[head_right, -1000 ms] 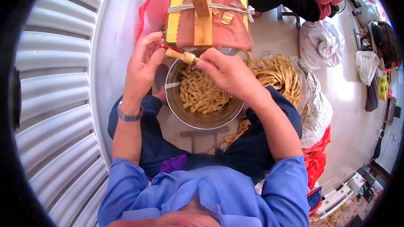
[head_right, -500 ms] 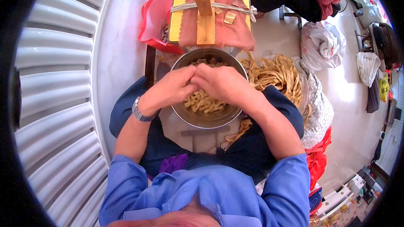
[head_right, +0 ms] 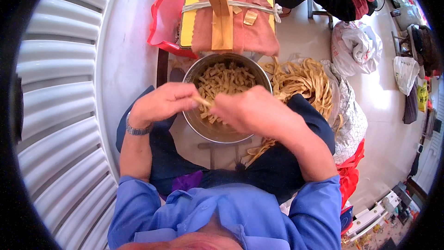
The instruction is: The person folds thin strips of dough by hand, using a wooden stand as a guide, and places the shaped pieces into a metal bowl.
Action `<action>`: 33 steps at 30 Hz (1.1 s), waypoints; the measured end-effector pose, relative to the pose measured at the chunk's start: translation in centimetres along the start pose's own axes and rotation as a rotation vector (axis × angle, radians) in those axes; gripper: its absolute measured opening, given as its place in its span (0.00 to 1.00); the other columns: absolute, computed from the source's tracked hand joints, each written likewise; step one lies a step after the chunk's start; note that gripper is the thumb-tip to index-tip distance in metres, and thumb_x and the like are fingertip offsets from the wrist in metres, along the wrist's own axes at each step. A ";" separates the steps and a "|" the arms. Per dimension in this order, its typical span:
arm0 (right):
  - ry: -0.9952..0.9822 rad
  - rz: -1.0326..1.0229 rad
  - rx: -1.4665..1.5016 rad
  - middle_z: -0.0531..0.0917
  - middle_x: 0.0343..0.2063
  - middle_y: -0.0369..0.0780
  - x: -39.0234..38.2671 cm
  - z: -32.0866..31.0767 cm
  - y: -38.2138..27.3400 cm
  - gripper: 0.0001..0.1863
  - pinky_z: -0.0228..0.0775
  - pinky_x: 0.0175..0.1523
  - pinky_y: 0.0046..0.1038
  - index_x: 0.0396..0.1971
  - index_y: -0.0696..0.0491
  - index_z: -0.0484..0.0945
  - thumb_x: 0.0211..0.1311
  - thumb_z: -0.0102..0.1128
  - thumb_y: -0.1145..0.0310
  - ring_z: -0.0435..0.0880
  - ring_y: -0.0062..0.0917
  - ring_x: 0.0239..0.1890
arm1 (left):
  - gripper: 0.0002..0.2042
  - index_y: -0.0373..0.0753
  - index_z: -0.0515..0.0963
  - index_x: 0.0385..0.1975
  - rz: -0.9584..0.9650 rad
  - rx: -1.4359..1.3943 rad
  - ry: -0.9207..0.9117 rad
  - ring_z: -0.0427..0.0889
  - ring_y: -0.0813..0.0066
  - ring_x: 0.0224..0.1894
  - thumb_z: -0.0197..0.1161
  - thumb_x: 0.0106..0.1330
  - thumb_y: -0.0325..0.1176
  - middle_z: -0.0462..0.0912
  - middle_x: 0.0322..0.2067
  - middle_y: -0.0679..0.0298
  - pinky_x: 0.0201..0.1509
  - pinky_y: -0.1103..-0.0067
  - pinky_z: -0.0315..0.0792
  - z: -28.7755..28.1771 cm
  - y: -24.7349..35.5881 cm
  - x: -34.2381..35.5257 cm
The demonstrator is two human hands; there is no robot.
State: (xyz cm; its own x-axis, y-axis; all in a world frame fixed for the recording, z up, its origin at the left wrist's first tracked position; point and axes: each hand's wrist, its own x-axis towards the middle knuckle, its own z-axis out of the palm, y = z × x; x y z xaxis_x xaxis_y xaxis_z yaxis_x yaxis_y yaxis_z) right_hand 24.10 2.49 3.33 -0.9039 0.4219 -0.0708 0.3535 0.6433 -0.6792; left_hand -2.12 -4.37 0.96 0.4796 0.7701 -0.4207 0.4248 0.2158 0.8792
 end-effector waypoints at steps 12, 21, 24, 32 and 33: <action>0.563 0.131 -0.243 0.85 0.37 0.44 3.8 -3.4 6.2 0.15 0.77 0.42 0.38 0.52 0.48 0.82 0.66 0.60 0.71 0.85 0.43 0.39 | 0.13 0.37 0.77 0.52 0.314 -0.034 0.721 0.79 0.75 0.36 0.59 0.74 0.36 0.80 0.36 0.62 0.42 0.77 0.74 -2.7 2.3 6.8; 0.494 0.052 -0.323 0.83 0.32 0.45 4.6 -1.8 7.0 0.09 0.75 0.39 0.42 0.41 0.52 0.76 0.69 0.58 0.63 0.84 0.43 0.37 | 0.09 0.38 0.83 0.44 0.320 0.280 0.892 0.83 0.56 0.41 0.62 0.67 0.30 0.82 0.38 0.56 0.46 0.69 0.76 -2.0 0.9 9.1; 0.441 0.105 -0.351 0.83 0.32 0.45 4.6 -2.0 6.7 0.10 0.75 0.39 0.41 0.44 0.52 0.77 0.70 0.57 0.64 0.84 0.43 0.38 | 0.08 0.38 0.84 0.43 0.306 0.278 0.900 0.83 0.56 0.41 0.62 0.67 0.30 0.83 0.38 0.56 0.46 0.70 0.77 -1.8 0.9 9.1; 0.532 0.147 -0.421 0.83 0.32 0.45 5.4 -1.8 6.3 0.09 0.75 0.40 0.41 0.42 0.51 0.79 0.69 0.57 0.64 0.83 0.42 0.37 | 0.08 0.38 0.84 0.40 0.338 0.326 0.999 0.83 0.54 0.40 0.63 0.67 0.32 0.83 0.36 0.55 0.44 0.67 0.77 -1.4 2.1 8.5; 0.514 0.162 -0.450 0.83 0.31 0.45 5.5 -1.5 6.8 0.09 0.75 0.40 0.42 0.42 0.51 0.79 0.69 0.57 0.64 0.83 0.42 0.37 | 0.07 0.38 0.84 0.40 0.332 0.381 0.977 0.83 0.54 0.40 0.63 0.67 0.32 0.83 0.36 0.55 0.44 0.67 0.77 -1.3 1.3 9.0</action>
State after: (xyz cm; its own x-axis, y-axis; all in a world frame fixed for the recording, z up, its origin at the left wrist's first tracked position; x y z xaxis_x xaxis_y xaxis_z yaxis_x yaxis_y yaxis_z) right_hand 21.92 10.19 -0.58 -0.6419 0.7122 0.2841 0.6401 0.7017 -0.3129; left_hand 1.71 3.63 -1.43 -0.1296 0.9350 0.3300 0.6766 -0.1599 0.7187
